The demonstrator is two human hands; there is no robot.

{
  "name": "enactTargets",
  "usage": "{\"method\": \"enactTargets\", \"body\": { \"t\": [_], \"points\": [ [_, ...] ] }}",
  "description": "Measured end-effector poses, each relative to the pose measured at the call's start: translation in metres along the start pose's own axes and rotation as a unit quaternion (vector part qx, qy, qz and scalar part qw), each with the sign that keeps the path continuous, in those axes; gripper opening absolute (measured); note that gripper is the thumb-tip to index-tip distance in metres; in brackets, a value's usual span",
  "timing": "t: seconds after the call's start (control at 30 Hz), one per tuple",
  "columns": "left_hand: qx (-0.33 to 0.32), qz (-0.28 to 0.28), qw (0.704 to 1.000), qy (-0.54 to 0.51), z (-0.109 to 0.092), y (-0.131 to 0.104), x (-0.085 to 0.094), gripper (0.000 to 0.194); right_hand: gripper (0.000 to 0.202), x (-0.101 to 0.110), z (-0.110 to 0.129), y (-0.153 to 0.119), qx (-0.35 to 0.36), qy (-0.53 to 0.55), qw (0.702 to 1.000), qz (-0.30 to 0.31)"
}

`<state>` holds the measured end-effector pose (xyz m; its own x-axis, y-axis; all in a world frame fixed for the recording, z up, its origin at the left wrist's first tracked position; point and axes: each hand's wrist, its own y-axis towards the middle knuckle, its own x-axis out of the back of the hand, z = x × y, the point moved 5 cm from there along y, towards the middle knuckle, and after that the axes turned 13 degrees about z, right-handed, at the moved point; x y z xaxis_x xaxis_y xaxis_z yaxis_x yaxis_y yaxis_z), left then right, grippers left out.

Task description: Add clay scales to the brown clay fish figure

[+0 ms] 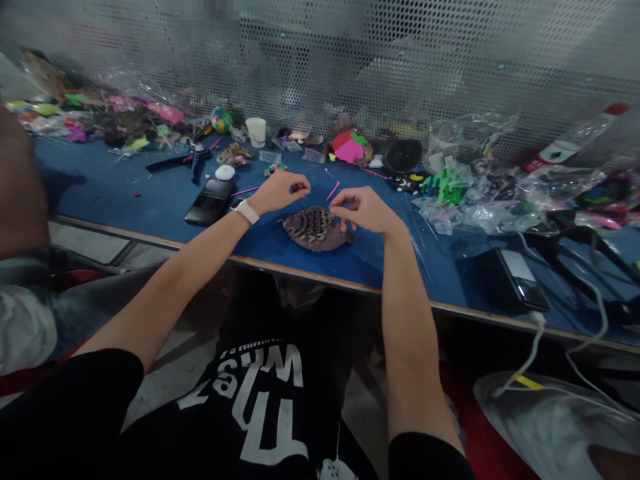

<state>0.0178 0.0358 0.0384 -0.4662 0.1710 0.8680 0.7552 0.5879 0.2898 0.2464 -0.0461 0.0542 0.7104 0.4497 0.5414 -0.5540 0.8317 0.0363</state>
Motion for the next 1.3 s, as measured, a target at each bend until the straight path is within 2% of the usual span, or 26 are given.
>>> {"method": "enactTargets", "body": {
  "t": [0.13, 0.4, 0.63, 0.8, 1.07, 1.3],
  "points": [
    [-0.001, 0.001, 1.0, 0.004, -0.001, 0.0, 0.0, 0.011, 0.044, -0.001, -0.002, 0.001, -0.016, 0.006, 1.0, 0.015],
    [0.003, -0.002, 1.0, 0.006, 0.0, -0.001, 0.0, 0.011, 0.035, -0.001, 0.007, 0.0, -0.008, 0.001, 0.999, 0.032],
    [0.0, -0.007, 1.0, 0.004, 0.0, -0.001, 0.001, 0.012, 0.046, -0.002, 0.009, 0.0, 0.013, 0.05, 0.999, 0.017],
    [0.003, -0.002, 1.0, 0.006, 0.001, -0.001, 0.002, 0.012, 0.053, -0.001, 0.007, -0.001, 0.001, 0.06, 0.998, 0.002],
    [0.006, -0.001, 1.0, 0.012, -0.001, -0.002, 0.002, 0.012, 0.044, 0.001, 0.012, 0.0, 0.051, 0.024, 0.998, -0.034],
    [0.014, 0.002, 1.0, 0.008, -0.002, -0.001, 0.003, 0.011, 0.039, 0.003, 0.008, 0.002, 0.057, 0.045, 0.995, -0.064]
  ]
}}
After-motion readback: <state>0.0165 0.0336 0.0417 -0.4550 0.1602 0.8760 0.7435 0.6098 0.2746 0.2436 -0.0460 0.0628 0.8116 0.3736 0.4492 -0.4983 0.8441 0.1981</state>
